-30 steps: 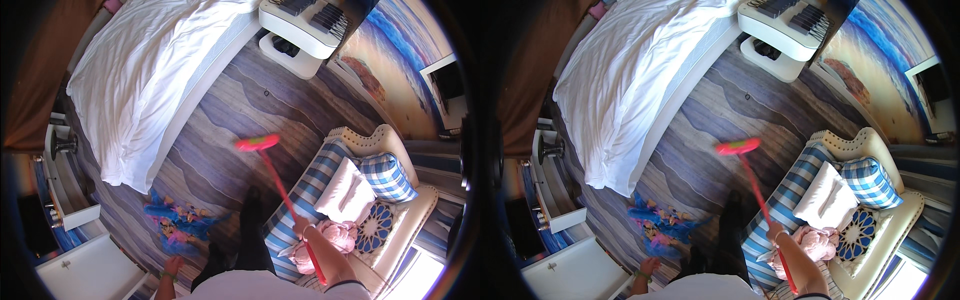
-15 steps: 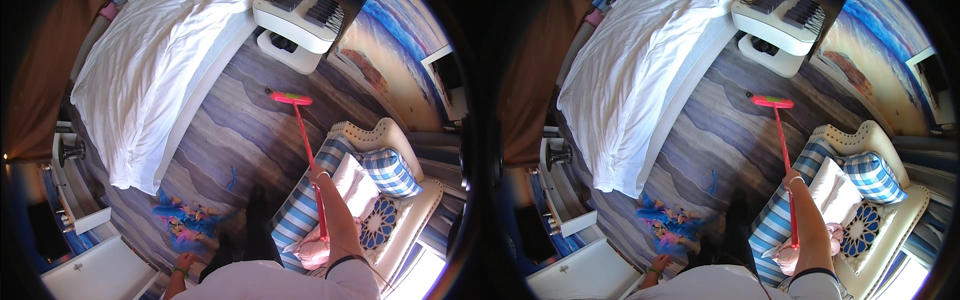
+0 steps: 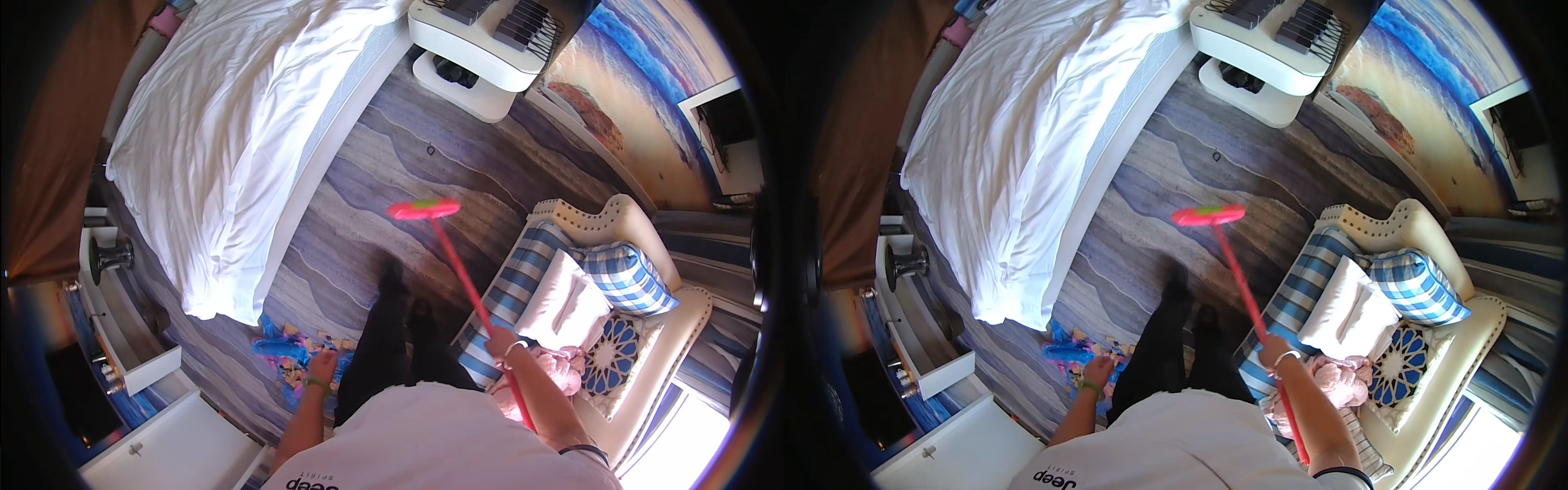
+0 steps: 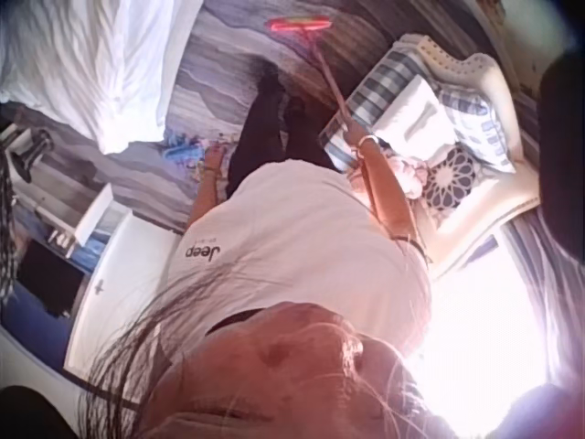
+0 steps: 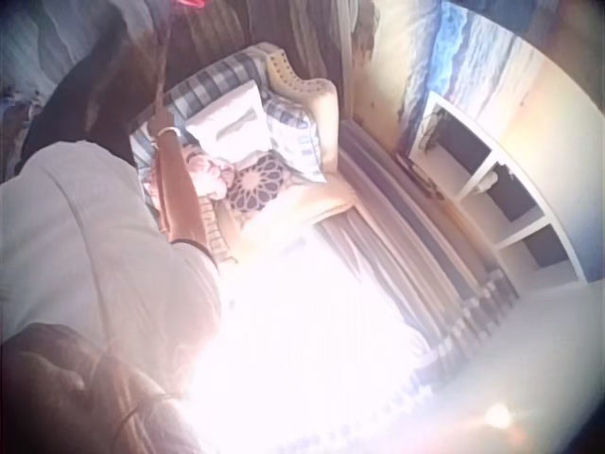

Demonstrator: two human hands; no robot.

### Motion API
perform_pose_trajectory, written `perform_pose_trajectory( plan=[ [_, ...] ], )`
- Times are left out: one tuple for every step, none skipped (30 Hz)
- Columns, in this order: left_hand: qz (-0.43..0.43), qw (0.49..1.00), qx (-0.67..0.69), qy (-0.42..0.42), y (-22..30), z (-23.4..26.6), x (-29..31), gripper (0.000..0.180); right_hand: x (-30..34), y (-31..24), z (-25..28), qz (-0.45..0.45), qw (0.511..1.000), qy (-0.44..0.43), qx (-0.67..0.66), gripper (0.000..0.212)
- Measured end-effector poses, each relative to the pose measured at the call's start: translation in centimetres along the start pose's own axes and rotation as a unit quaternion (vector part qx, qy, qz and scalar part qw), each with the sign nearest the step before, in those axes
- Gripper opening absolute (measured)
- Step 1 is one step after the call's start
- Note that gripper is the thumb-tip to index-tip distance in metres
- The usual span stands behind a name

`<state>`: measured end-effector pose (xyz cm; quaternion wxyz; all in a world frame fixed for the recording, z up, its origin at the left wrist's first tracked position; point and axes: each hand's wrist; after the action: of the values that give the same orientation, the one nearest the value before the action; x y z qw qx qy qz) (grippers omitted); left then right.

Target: The person wipes a white cabinet and a sofa with a green cloth. They then sweep the floor with a pink broom, gathering debris into a pile and sweeping it into a dustpan.

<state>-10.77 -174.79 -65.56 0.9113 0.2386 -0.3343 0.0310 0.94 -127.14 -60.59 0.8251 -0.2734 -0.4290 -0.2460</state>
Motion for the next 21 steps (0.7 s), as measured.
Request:
perform_pose_trajectory(
  plan=[
    [-0.017, 0.999, 0.046, 0.006, 1.5, 0.3, -3.2, 0.023, -1.5, 1.2, 1.3, -0.036, 0.999, 0.018, -0.009, 0.030],
    [-0.023, 0.998, 0.052, 0.014, 4.5, 1.1, -6.1, 0.022, -3.2, 2.5, 3.2, -0.073, 0.997, 0.034, -0.016, 0.029],
    [-0.027, 0.998, 0.056, 0.020, 7.3, 1.8, -8.7, 0.021, -5.0, 4.6, 4.5, -0.071, 0.995, 0.073, -0.013, 0.029],
    [-0.066, 0.994, 0.085, 0.031, 8.0, 1.1, -12.4, 0.019, -7.0, 6.3, 6.2, -0.067, 0.991, 0.114, -0.010, 0.029],
    [-0.103, 0.987, 0.115, 0.043, 8.8, 0.3, -16.5, 0.018, -8.2, 6.9, 9.3, -0.097, 0.987, 0.093, -0.087, 0.029],
    [-0.119, 0.985, 0.123, 0.027, 12.5, 0.7, -19.7, 0.017, -8.5, 6.7, 12.7, -0.130, 0.975, 0.069, -0.165, 0.030],
    [-0.133, 0.983, 0.130, 0.011, 16.7, 1.1, -22.6, 0.017, -8.7, 5.8, 15.8, -0.162, 0.958, 0.078, -0.225, 0.030],
    [-0.140, 0.982, 0.128, 0.005, 19.7, 0.5, -25.9, 0.016, -9.3, 5.0, 18.8, -0.192, 0.935, 0.087, -0.286, 0.029],
    [-0.150, 0.981, 0.125, -0.004, 22.3, -0.2, -29.7, 0.016, -10.1, 4.9, 20.8, -0.220, 0.926, 0.084, -0.294, 0.028],
    [-0.159, 0.980, 0.117, -0.038, 24.4, -0.8, -34.1, 0.016, -11.4, 6.6, 22.8, -0.196, 0.948, 0.094, -0.232, 0.028],
    [-0.160, 0.978, 0.110, -0.076, 26.1, -2.2, -37.4, 0.016, -12.9, 8.5, 24.7, -0.174, 0.964, 0.106, -0.170, 0.028],
    [-0.156, 0.979, 0.083, -0.101, 28.9, -2.8, -40.2, 0.016, -14.0, 10.9, 26.0, -0.100, 0.987, 0.115, -0.043, 0.029],
    [-0.159, 0.978, 0.055, -0.126, 31.9, -3.5, -43.7, 0.017, -15.2, 11.2, 28.4, -0.173, 0.982, 0.065, -0.036, 0.030],
    [-0.180, 0.974, 0.030, -0.137, 33.4, -4.9, -47.7, 0.016, -17.3, 11.3, 31.5, -0.236, 0.971, 0.020, -0.024, 0.030],
    [-0.199, 0.968, 0.006, -0.150, 34.5, -6.8, -51.4, 0.015, -19.3, 12.5, 33.3, -0.271, 0.961, 0.016, 0.042, 0.030],
    [-0.199, 0.968, -0.031, -0.149, 36.3, -8.4, -54.9, 0.013, -20.9, 14.1, 34.6, -0.304, 0.947, 0.014, 0.105, 0.029],
    [-0.213, 0.965, -0.069, -0.140, 38.9, -9.4, -57.6, 0.012, -20.0, 16.0, 36.2, -0.296, 0.954, 0.015, 0.050, 0.028],
    [-0.204, 0.967, -0.080, -0.132, 40.0, -11.1, -61.2, 0.010, -19.9, 17.4, 37.7, -0.273, 0.957, 0.032, 0.097, 0.028],
    [-0.198, 0.967, -0.090, -0.130, 40.7, -13.2, -64.5, 0.010, -19.4, 18.5, 39.2, -0.257, 0.954, 0.049, 0.146, 0.027],
    [-0.188, 0.967, -0.103, -0.141, 41.6, -15.0, -67.3, 0.009, -19.0, 19.8, 40.7, -0.242, 0.948, 0.066, 0.194, 0.027],
    [-0.181, 0.965, -0.118, -0.150, 42.8, -16.9, -69.9, 0.009, -19.3, 20.2, 41.5, -0.304, 0.933, 0.046, 0.187, 0.027]
  ],
)
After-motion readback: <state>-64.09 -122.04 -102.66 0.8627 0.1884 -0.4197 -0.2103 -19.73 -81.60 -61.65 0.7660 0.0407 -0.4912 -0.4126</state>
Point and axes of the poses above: each hand's wrist, its own x-axis away from the middle knuckle, its own z-axis out of the back of the hand, y = z × x, and after that the axes turned 1 degree about -x, right-handed
